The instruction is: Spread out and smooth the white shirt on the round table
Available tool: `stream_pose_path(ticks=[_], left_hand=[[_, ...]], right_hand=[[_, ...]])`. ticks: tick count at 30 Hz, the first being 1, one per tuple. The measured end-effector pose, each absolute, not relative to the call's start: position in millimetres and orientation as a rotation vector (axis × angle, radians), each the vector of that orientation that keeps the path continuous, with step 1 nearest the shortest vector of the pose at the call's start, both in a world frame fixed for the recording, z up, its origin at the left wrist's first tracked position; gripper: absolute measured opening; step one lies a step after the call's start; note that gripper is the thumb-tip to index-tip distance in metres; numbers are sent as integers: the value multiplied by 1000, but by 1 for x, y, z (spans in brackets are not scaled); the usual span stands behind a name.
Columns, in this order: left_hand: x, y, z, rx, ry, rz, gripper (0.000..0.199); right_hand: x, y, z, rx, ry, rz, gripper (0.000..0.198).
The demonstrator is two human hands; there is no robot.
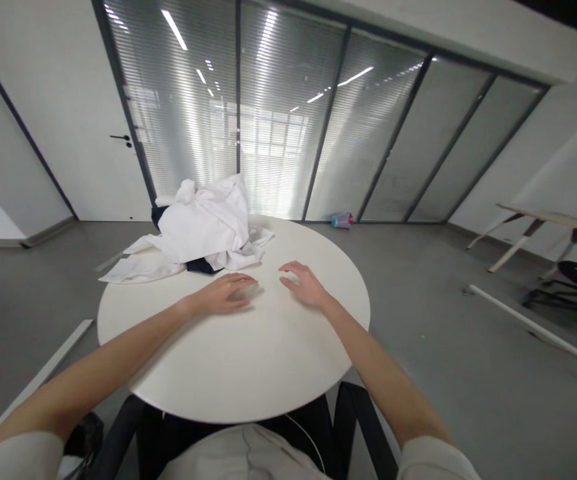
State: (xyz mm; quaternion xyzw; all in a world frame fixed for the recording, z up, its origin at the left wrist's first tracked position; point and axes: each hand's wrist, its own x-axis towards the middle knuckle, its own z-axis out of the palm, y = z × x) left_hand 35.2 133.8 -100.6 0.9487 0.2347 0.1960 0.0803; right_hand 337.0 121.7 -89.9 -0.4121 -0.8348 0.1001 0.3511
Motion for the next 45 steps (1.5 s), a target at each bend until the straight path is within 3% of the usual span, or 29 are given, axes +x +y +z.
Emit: stream_pose_path(ticks=[6,10,17,45], left_hand=[[17,117,-100,2888,589,468,67],[17,116,-103,2865,678,452,74],[24,117,-113,2850,719,307,76],[24,119,-118,2827,738,339,72]], right_hand=[[325,92,-91,-1051,-2582,327,65],[320,83,-93,-1143,-2698,443,77],[318,86,-97,-1162,-2749,389,80],[318,89,-101,-1155,-2689,435,78]])
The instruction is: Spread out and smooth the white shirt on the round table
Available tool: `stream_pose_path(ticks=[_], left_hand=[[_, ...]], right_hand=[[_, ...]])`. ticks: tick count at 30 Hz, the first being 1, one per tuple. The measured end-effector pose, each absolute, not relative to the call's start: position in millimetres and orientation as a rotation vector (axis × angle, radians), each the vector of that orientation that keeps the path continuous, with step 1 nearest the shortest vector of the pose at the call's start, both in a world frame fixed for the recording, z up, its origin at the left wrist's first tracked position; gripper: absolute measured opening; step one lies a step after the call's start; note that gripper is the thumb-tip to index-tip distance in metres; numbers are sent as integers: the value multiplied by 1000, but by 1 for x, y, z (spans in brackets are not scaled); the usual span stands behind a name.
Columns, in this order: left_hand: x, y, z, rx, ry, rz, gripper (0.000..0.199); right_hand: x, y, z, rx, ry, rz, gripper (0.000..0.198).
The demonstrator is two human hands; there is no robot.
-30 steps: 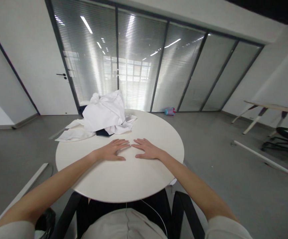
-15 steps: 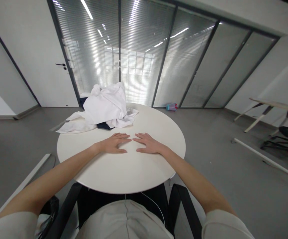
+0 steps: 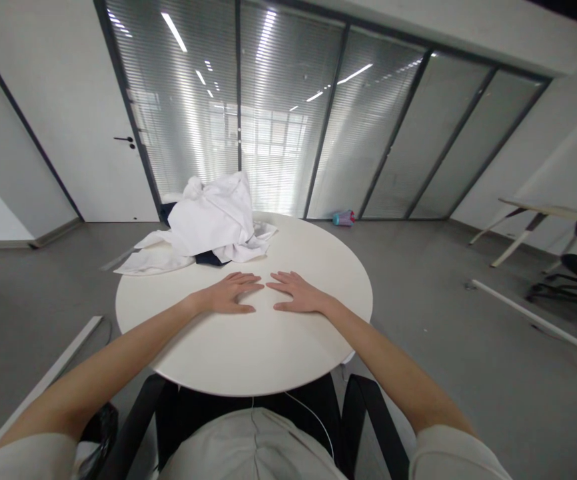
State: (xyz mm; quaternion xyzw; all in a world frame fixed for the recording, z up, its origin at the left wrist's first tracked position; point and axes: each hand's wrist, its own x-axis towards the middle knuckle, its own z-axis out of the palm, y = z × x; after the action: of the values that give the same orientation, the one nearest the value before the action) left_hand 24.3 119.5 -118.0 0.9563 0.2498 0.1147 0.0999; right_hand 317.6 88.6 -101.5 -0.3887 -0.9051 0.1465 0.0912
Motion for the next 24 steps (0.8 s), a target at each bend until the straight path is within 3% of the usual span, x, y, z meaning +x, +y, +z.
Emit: stream_pose_path(ticks=[11,14,17,19,24], left_hand=[[28,114,-110,2894,724,383,66],[24,116,-97,2899,855,635,37],[11,129,-79,2730,1262,1040,53],[1,146,-64,2607,1467,1188,52],[-11,208,-19,2470,1691,1389,24]], right_hand=[[318,91,-106,-1110,-2619,456,75],[318,102,-103,-1131,-2243,513,54],[326,126,-91,-1227,-1754,466,52],[332,147,-81,-1263,-1612,409,53],[329,197,-70,-1269,-1613,412,49]])
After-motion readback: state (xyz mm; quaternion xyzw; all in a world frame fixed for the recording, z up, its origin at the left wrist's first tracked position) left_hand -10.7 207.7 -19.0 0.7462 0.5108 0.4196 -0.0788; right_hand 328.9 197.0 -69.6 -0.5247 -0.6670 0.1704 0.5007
